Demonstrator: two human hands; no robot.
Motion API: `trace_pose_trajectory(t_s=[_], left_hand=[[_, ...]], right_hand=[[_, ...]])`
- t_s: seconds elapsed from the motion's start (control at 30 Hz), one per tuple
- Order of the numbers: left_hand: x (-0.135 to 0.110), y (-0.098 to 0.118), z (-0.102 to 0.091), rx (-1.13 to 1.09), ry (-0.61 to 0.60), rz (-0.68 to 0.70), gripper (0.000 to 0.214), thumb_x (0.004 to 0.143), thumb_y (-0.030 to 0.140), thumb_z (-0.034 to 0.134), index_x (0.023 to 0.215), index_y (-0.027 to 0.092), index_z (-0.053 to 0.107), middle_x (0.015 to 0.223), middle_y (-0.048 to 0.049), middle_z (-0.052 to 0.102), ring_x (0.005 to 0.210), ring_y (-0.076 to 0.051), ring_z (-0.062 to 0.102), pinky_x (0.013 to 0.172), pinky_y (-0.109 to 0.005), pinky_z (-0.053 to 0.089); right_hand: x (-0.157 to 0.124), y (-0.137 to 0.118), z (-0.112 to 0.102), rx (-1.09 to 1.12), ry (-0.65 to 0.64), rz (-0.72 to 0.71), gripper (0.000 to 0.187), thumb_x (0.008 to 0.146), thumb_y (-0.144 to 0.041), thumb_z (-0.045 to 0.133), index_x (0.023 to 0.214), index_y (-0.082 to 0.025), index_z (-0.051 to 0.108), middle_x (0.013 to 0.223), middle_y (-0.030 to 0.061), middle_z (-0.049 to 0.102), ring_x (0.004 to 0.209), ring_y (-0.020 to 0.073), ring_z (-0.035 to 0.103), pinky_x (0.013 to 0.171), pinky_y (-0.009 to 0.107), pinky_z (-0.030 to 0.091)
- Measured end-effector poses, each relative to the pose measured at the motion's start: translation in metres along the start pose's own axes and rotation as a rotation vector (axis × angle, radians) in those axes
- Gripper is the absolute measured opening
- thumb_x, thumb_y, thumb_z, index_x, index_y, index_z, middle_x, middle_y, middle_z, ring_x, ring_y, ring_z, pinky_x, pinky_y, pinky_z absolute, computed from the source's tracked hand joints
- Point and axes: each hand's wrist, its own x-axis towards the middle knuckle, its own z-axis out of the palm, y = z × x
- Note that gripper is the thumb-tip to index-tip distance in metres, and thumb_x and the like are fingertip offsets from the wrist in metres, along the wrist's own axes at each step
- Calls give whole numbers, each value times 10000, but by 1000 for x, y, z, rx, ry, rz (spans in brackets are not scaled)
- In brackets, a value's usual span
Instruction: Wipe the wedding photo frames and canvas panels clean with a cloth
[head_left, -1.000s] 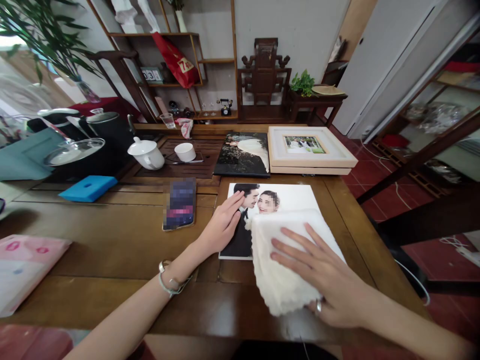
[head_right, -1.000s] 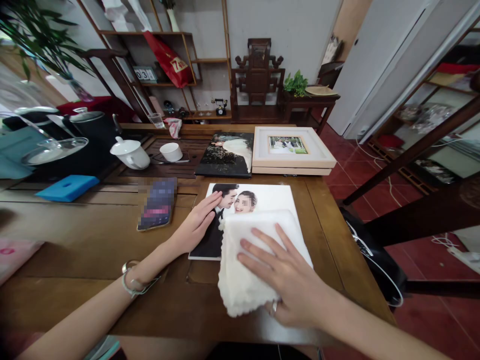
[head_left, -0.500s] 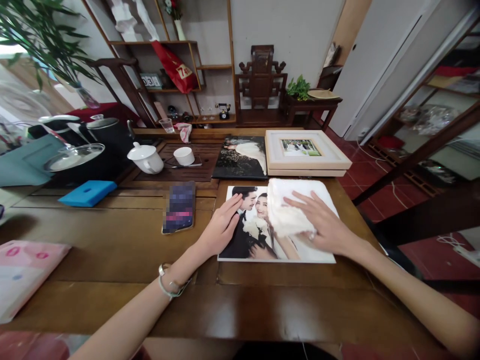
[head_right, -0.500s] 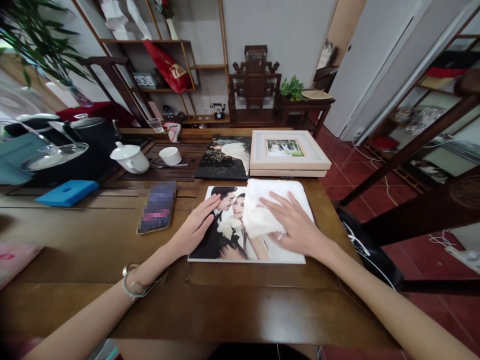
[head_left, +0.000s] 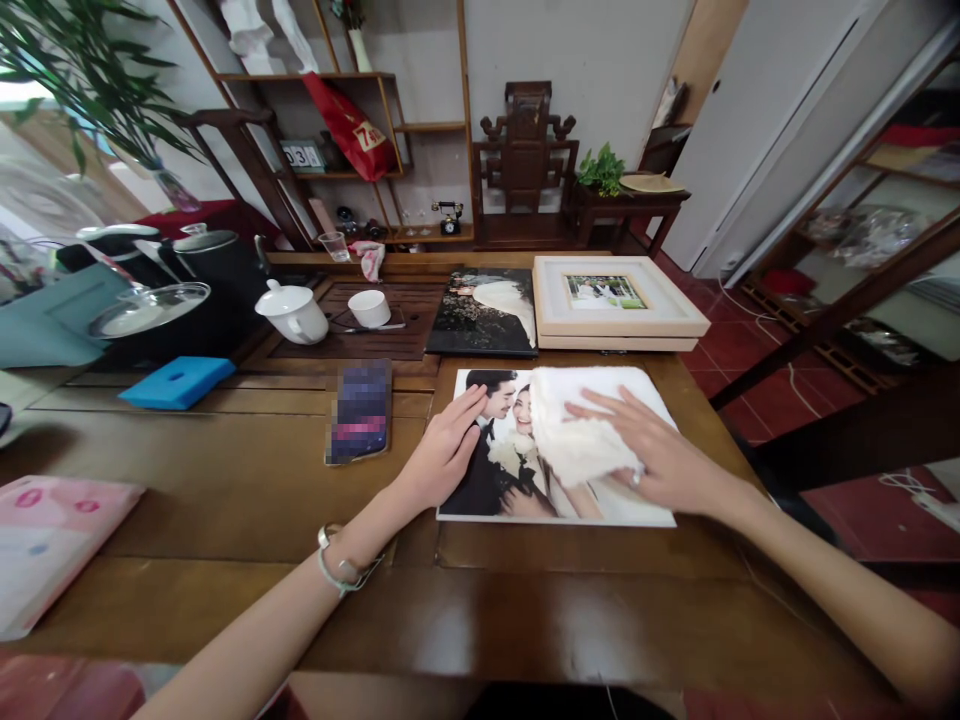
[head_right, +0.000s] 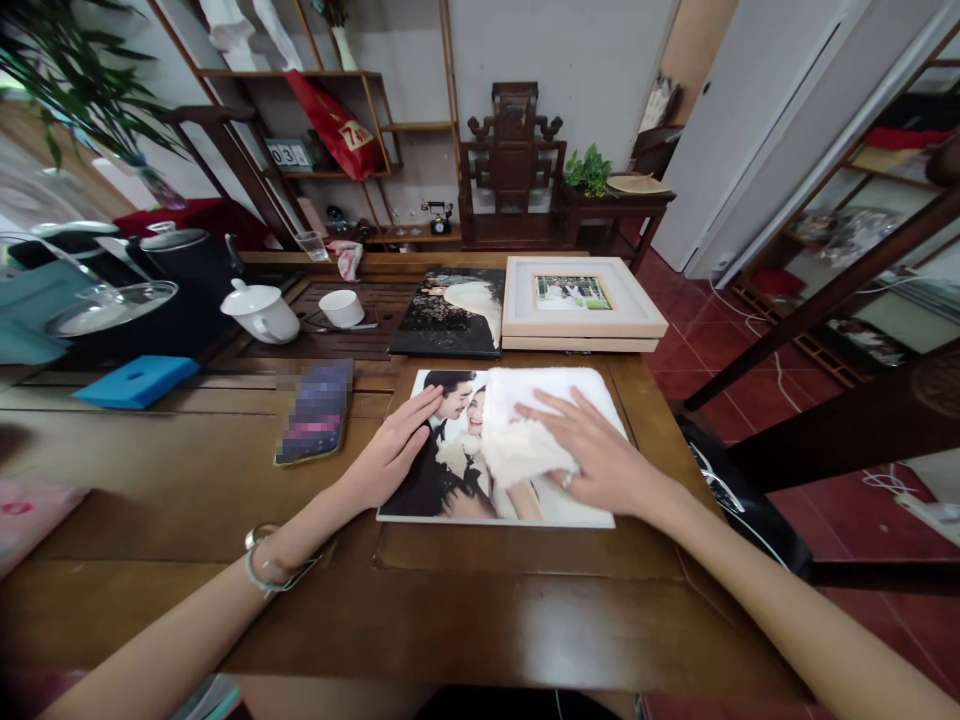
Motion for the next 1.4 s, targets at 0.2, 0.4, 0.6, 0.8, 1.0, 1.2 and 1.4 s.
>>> trace_pose_trajectory(t_s=[0.2,0.4,0.6,0.8,1.0,1.2,1.4], left_hand=[[0,0,0,11,-12,-5,463,1004,315,301,1426,175,432,1534,-105,380,1442,-239,306,1190,-498,251],[-1,0,0,4,-15,-20,470,1008,319,301,1444,178,402,1544,-100,362,1445,-230,299,1193,-495,245],[-1,1,0,-13,-7,-4,465,1008,317,299,1438,186,417,1535,-100,379,1447,-233,295,1198,-490,237],[0,0,0,-13,-2,-4,466,1008,322,300,1442,190,409,1535,-102,378,1446,-234,297,1192,-506,244],[0,1,-1,-7,-15,-21,465,1006,320,297,1432,179,421,1534,-104,379,1446,-230,299,1194,-497,242],[0,1,0,-1,-21,-14,465,1003,309,298,1425,166,433,1532,-111,381,1443,-238,302,1193,-501,241],[0,-3,2,-36,23,25,456,1004,317,307,1429,205,433,1528,-100,390,1440,-239,312,1189,-499,255]], right_hand=[[37,42,-1,-40,55,87,493,888,-246,486,1376,-183,473,1487,124,433,1428,265,271,1159,573,168],[6,-5,9,-64,83,32,654,818,-227,525,1451,-212,359,1509,72,408,1445,279,215,1156,609,111],[-36,-72,7,2,-155,-108,817,740,-212,547,1506,-231,265,1565,47,295,1461,317,127,1152,631,33],[1,-38,8,-46,-20,17,715,778,-233,543,1468,-229,357,1499,57,425,1437,279,239,1159,587,142],[56,9,6,-124,73,185,574,828,-230,477,1399,-163,465,1457,105,476,1402,294,322,1143,572,207],[31,-46,18,-218,-2,161,670,762,-243,528,1415,-119,445,1508,123,396,1420,382,231,1124,641,167],[-11,-110,23,-107,-158,-53,750,722,-280,557,1439,-116,410,1552,134,309,1439,411,132,1131,646,125]])
